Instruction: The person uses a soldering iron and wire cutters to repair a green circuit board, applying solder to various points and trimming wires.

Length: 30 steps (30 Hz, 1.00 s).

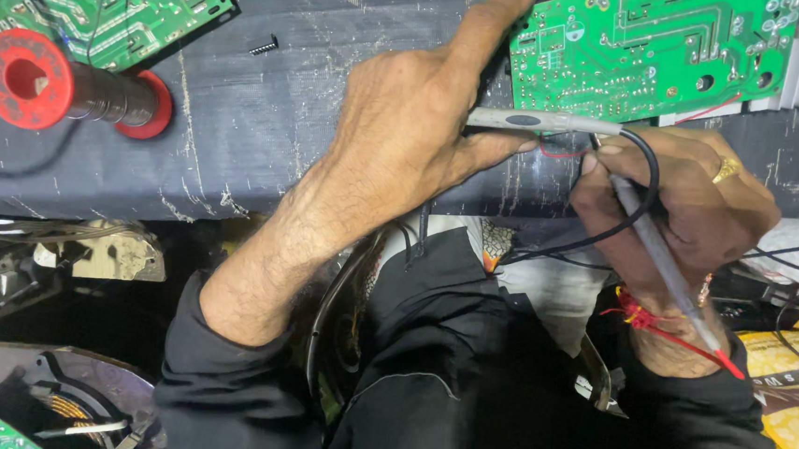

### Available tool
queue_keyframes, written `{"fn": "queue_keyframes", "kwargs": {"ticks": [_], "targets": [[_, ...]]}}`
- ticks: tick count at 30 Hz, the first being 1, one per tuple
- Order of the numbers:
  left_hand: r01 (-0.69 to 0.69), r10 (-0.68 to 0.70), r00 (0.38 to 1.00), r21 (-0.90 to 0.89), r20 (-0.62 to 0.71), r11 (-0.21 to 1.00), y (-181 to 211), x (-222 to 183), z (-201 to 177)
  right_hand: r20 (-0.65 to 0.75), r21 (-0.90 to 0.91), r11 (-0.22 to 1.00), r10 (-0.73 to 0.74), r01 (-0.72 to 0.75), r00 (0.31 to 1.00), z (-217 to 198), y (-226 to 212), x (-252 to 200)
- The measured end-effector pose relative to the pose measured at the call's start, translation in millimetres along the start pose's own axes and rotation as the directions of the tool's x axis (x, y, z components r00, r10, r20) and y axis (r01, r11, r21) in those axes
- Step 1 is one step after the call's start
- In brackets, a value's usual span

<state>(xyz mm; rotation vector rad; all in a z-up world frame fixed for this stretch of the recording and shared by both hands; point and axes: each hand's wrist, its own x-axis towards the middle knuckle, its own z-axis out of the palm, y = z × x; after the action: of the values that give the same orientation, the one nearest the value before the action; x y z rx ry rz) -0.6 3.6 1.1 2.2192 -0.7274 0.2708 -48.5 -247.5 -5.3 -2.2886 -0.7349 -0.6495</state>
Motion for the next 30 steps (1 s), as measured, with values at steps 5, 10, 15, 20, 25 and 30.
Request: {"fn": "queue_keyframes", "kwargs": {"ticks": [5, 10, 15, 20, 25, 30], "targets": [[0.015, -0.014, 1.0, -0.08, 0.014, 0.997, 1.3, 3.1, 2.5, -0.017, 0.004, 1.0, 0.027, -0.027, 0.999, -1.4, 3.3, -1.0], [0.099, -0.099, 0.993, 0.0, 0.064, 0.995, 4.4, 3.8, 0.1, -0.007, -0.013, 1.0, 0.008, -0.008, 1.0, -2.4, -2.7, 1.8], [0.057, -0.056, 0.998, -0.027, 0.042, 0.998, 8.6, 8.2, -2.1, -0.022, 0.011, 1.0, 0.0, 0.0, 1.0, -6.9, -2.4, 9.1], [0.097, -0.094, 0.993, -0.038, 0.072, 0.995, 12.2, 4.8, -1.7, -0.042, 0.079, 0.991, -0.101, 0.104, 0.994, -8.1, 0.1, 19.1], [0.082, -0.079, 0.995, -0.039, 0.059, 0.996, 9.1, 2.0, -0.3, -0.02, 0.064, 0.997, -0.052, 0.053, 0.998, -11.9, -3.3, 19.4], [0.084, -0.08, 0.995, -0.052, 0.06, 0.995, 9.5, 2.3, 0.4, -0.052, 0.079, 0.994, -0.065, 0.069, 0.997, -9.1, 2.6, 18.4]]}}
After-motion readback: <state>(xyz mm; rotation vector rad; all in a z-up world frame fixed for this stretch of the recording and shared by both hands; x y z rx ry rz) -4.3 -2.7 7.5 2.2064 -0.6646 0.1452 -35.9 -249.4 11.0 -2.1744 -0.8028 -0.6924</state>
